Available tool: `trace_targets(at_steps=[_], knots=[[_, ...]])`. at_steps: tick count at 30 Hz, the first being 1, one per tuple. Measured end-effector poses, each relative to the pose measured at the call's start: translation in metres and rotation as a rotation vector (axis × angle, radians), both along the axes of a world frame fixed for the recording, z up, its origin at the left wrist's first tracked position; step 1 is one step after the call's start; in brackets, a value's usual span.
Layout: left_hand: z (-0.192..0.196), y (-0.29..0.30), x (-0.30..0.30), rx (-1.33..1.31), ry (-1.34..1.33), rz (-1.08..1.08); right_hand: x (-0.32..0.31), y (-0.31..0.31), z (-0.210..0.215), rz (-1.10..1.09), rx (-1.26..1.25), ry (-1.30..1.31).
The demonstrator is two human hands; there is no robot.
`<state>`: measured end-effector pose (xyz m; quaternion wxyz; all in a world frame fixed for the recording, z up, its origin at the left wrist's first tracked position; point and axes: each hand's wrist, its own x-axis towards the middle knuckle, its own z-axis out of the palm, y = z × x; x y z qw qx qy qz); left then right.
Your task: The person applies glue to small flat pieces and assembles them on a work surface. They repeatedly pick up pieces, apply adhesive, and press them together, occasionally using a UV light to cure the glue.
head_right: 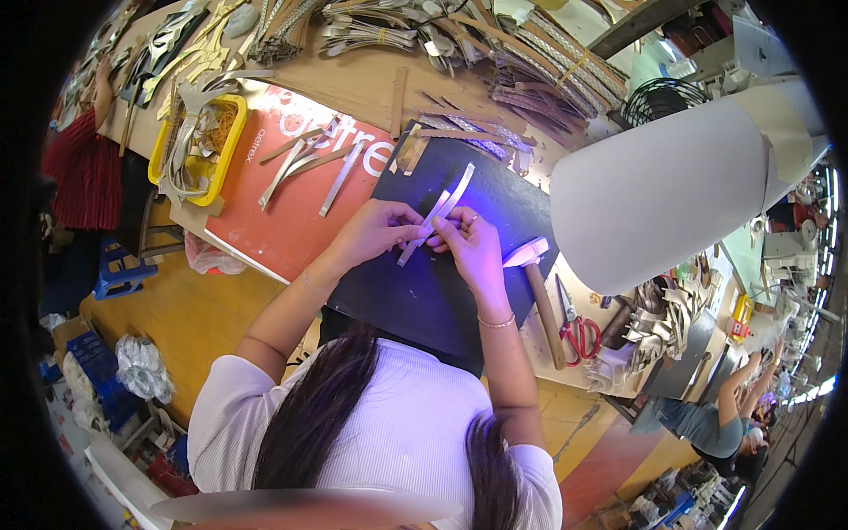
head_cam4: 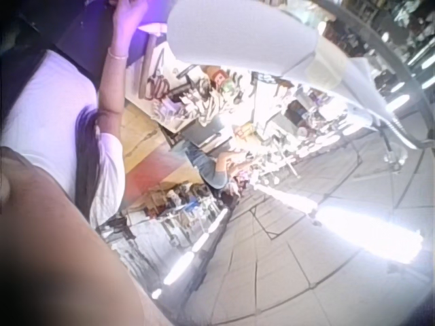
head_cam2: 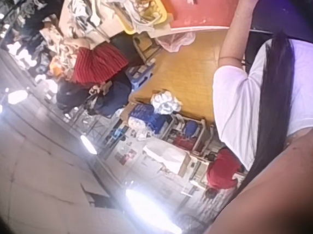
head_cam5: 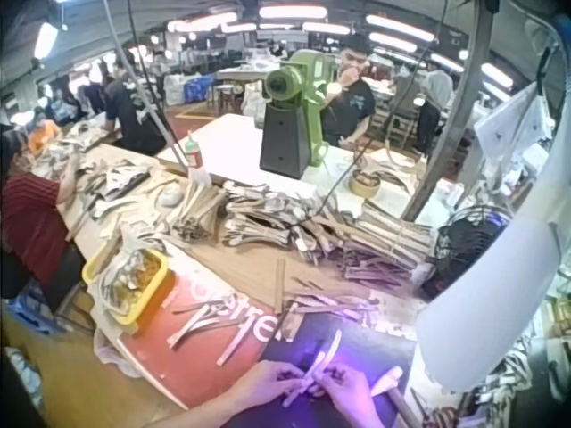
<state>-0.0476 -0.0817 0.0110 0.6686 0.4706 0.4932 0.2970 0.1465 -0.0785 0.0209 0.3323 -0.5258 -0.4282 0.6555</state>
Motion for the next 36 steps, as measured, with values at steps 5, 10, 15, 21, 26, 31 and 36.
trace_targets(at_steps=[5,10,15,21,26,31,36], knots=[[-0.004,0.001,-0.001,-0.033,-0.1,0.004,0.01,0.011,0.005,0.095,-0.002,-0.116],[-0.007,0.002,-0.005,-0.117,-0.164,0.042,0.067,0.056,-0.001,-0.112,0.259,-0.341],[-0.007,0.004,-0.002,-0.111,-0.175,0.057,0.139,0.137,-0.023,-0.369,0.322,-0.656],[-0.005,0.006,-0.002,-0.119,-0.173,0.054,0.155,0.177,-0.041,-0.368,-0.013,-0.633],[-0.001,0.007,-0.002,-0.118,-0.198,0.046,0.156,0.184,-0.044,-0.332,0.041,-0.633],[-0.003,0.012,-0.003,-0.139,-0.245,0.06,0.161,0.141,-0.027,-0.421,0.224,-0.599],[-0.003,0.028,-0.003,-0.11,-0.076,-0.011,0.145,0.067,0.005,-0.583,0.416,-0.026]])
